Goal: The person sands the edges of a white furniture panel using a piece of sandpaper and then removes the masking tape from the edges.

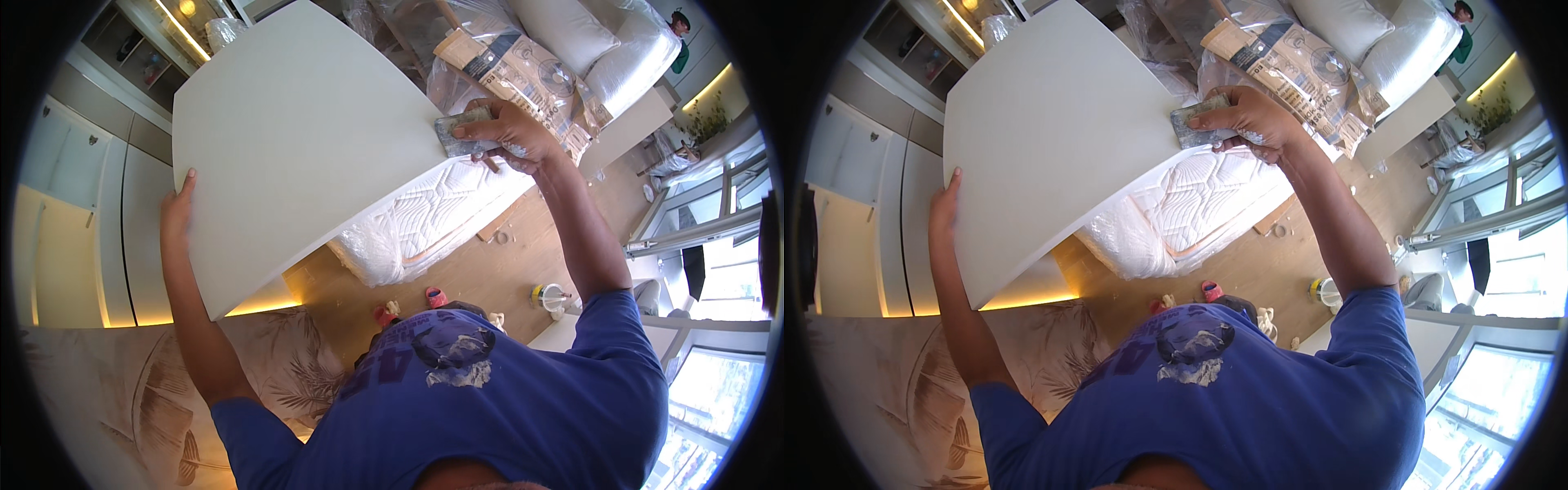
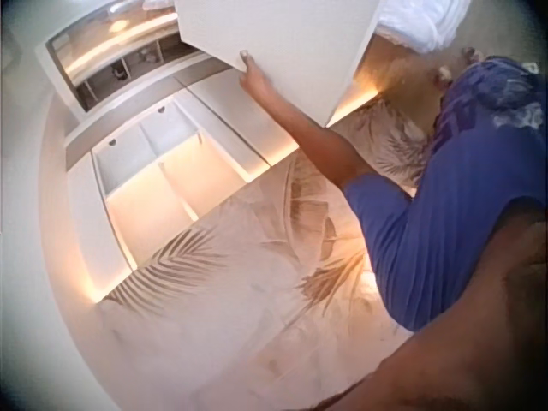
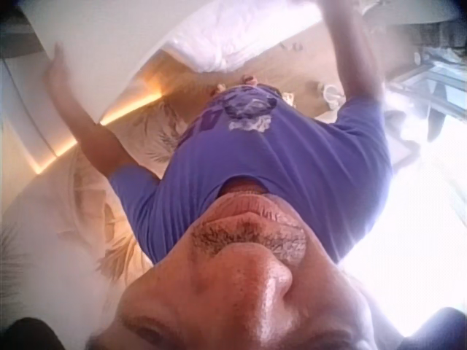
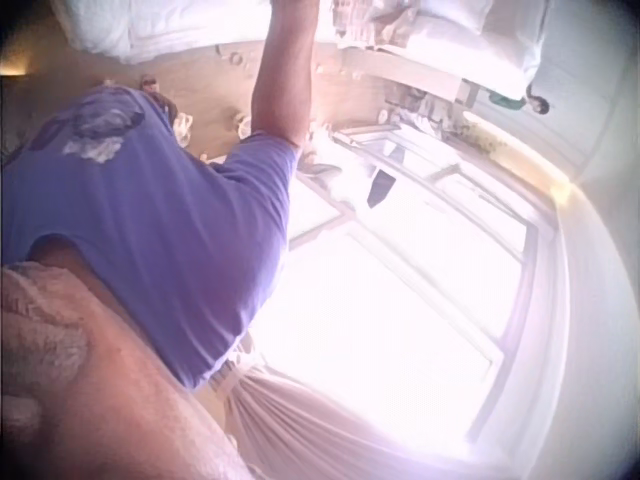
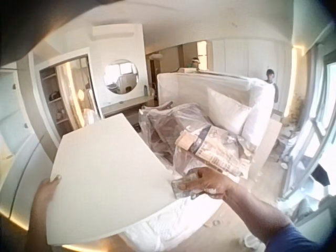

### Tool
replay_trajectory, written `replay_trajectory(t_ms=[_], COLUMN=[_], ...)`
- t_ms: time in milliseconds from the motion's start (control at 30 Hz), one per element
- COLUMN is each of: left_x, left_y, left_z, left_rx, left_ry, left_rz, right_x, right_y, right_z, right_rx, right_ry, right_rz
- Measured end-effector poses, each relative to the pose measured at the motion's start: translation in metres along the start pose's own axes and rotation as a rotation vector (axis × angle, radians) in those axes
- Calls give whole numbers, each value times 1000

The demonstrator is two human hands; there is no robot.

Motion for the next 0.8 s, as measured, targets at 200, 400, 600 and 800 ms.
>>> replay_trajectory(t_ms=[200,400,600,800], left_x=[-5,3,3,12], left_y=[7,-2,-3,-9], left_z=[-20,-3,3,8], left_rx=[66,-32,-43,-51], left_ry=[-30,-16,13,-24], left_rz=[43,69,58,107], right_x=[-32,3,-31,32], right_y=[9,3,3,-22], right_z=[-26,-7,-8,19], right_rx=[60,49,34,268], right_ry=[-89,-18,-32,-53], right_rz=[-10,-126,-120,-223])
Point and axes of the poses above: each hand's wrist, its own x-axis away from the middle knuckle, its own y-axis out of the palm, z = x × y, the point moved 9 cm from there along -x, towards the middle knuckle, and after that the axes turned 9 degrees about z, right-handed, at the moved point
